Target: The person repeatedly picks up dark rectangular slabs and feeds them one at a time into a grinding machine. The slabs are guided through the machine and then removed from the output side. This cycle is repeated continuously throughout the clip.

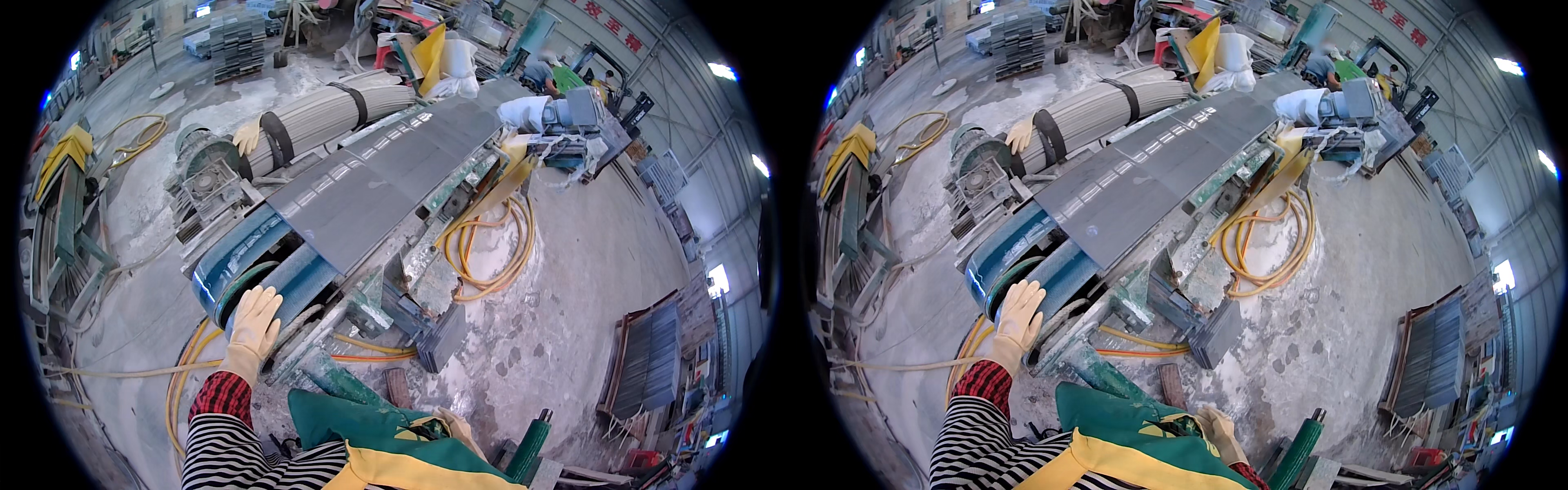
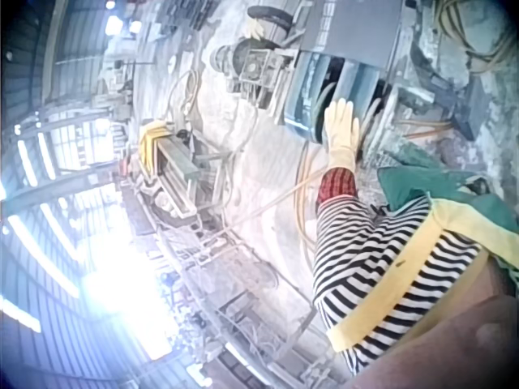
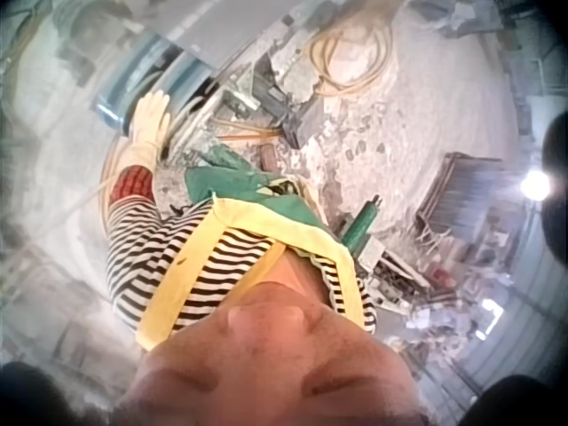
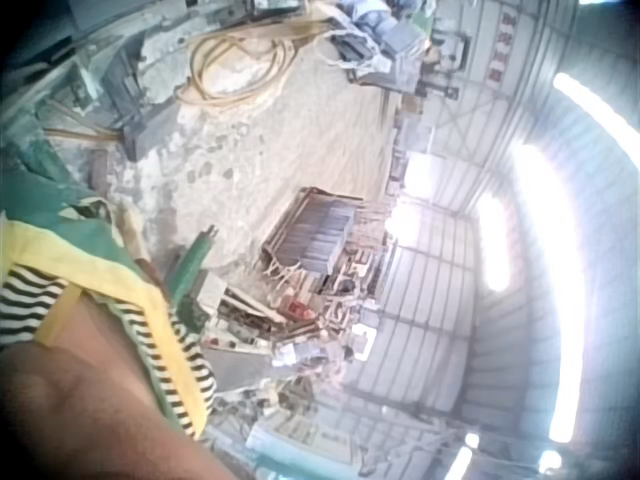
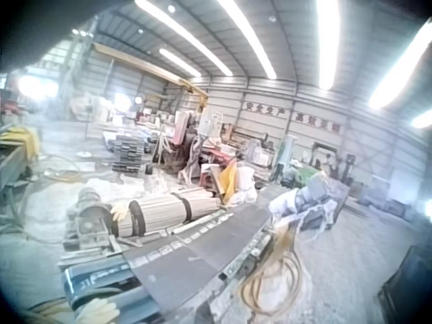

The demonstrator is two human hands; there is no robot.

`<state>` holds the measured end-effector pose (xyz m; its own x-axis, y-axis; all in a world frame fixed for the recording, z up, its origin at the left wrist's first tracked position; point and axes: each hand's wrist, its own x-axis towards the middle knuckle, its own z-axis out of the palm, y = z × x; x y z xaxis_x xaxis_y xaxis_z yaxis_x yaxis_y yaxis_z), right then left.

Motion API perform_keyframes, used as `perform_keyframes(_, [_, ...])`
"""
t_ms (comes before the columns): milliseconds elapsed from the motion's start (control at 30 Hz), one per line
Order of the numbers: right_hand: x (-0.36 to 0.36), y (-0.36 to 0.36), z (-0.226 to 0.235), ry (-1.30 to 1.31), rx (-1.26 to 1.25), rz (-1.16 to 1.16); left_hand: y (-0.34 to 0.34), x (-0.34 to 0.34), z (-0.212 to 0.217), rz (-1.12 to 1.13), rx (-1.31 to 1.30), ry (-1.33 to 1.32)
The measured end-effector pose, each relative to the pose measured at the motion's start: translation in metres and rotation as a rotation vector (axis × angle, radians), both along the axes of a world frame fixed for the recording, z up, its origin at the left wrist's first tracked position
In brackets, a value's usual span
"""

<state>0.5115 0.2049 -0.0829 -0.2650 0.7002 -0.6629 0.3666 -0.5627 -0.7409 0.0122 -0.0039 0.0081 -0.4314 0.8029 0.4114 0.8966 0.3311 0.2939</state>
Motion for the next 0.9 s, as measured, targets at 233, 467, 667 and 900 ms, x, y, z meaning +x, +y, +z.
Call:
perform_keyframes(233, [-0.012,-0.003,0.02,-0.065,-0.071,-0.094,-0.005,0.001,0.0,0.001,-0.014,-0.018])
perform_keyframes(467, [-0.02,-0.009,0.033,-0.053,-0.146,-0.223,-0.009,0.002,-0.001,0.004,-0.015,-0.012])
perform_keyframes(667, [-0.011,-0.011,0.017,0.012,-0.175,-0.274,-0.013,-0.001,-0.007,0.0,-0.026,0.016])
perform_keyframes(900, [0.016,-0.021,-0.02,0.221,-0.153,-0.363,0.006,-0.012,-0.004,0.149,0.175,-0.423])
